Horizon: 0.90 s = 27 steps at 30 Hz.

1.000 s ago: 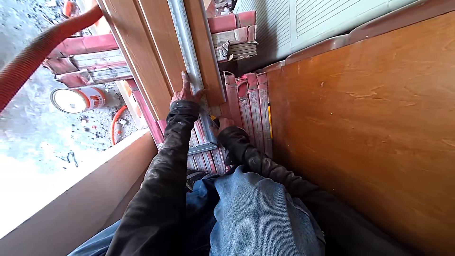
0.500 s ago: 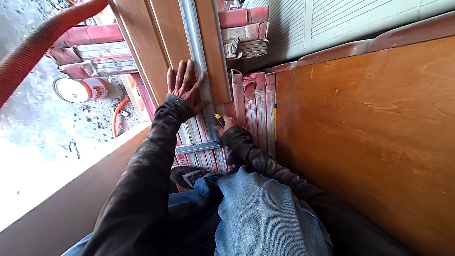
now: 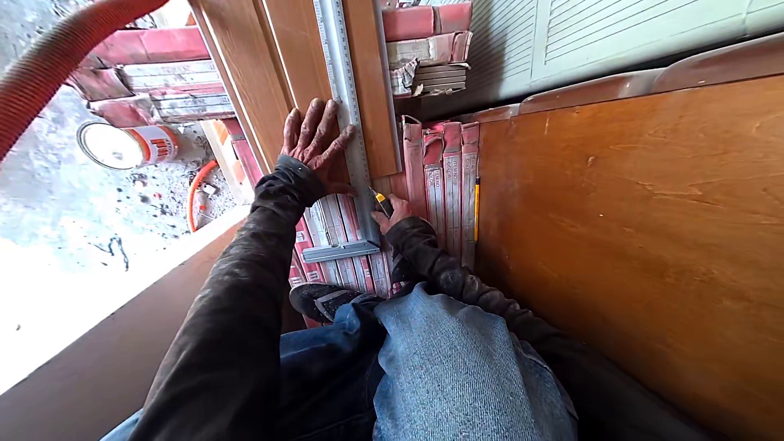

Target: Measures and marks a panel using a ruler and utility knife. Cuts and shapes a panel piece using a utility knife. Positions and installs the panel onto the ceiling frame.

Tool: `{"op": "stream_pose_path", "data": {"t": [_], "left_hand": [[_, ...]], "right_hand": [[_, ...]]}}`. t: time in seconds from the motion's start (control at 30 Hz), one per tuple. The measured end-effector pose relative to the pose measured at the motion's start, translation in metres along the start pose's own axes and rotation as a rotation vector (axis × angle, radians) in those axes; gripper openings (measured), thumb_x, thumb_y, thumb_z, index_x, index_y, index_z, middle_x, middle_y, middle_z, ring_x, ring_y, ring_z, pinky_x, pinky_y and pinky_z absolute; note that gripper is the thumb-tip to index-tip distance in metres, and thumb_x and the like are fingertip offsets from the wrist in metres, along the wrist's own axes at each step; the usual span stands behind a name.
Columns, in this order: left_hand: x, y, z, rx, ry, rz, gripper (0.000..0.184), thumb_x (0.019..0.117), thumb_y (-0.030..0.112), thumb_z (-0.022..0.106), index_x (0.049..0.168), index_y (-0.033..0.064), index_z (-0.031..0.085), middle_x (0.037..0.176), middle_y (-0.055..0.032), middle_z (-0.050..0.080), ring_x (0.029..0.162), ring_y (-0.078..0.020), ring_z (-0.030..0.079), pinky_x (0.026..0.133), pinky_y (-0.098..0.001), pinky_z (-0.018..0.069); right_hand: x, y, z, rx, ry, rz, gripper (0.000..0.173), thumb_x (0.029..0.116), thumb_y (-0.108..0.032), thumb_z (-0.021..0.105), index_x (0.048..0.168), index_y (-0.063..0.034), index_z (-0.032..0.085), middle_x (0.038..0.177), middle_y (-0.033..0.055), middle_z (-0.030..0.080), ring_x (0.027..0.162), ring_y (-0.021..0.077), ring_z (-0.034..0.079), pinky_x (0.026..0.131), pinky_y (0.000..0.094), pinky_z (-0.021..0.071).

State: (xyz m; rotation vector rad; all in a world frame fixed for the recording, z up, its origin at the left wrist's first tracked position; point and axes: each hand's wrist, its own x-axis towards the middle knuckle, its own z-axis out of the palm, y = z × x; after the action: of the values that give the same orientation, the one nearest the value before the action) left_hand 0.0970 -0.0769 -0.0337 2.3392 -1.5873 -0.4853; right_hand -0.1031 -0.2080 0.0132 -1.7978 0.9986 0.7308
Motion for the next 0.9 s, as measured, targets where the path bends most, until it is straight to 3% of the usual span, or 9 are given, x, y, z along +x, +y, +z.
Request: {"op": "stream_pose_path", "data": {"t": [0.5, 0.9], "left_hand": [[-0.002, -0.003, 0.004, -0.008, 0.032, -0.009, 0.116, 0.0628, 0.092, 0.063, 0.158, 0.0301, 0.039, 0.171, -0.0191, 0.015, 0.158, -0.0415, 0.01, 0.122, -0.0676, 0.0058], [-0.004, -0.007, 0.008, -0.01, 0.088, 0.019, 0.114, 0.065, 0.094, 0.058, 0.155, 0.0259, 0.045, 0.17, -0.0213, 0.019, 0.157, -0.044, 0.014, 0.122, -0.0673, 0.0071]], "right_hand": [[-0.007, -0.013, -0.002, -0.125, -0.024, 0.057, 0.043, 0.1009, -0.021, 0.063, 0.136, 0.0032, 0.058, 0.123, 0.0268, 0.068, 0.119, 0.04, 0.065, 0.104, 0.0561, 0.0489], [-0.01, -0.016, -0.002, -0.12, -0.017, 0.022, 0.039, 0.1016, -0.016, 0.061, 0.136, 0.0032, 0.058, 0.124, 0.0262, 0.068, 0.12, 0.0386, 0.065, 0.105, 0.0531, 0.0486]]}}
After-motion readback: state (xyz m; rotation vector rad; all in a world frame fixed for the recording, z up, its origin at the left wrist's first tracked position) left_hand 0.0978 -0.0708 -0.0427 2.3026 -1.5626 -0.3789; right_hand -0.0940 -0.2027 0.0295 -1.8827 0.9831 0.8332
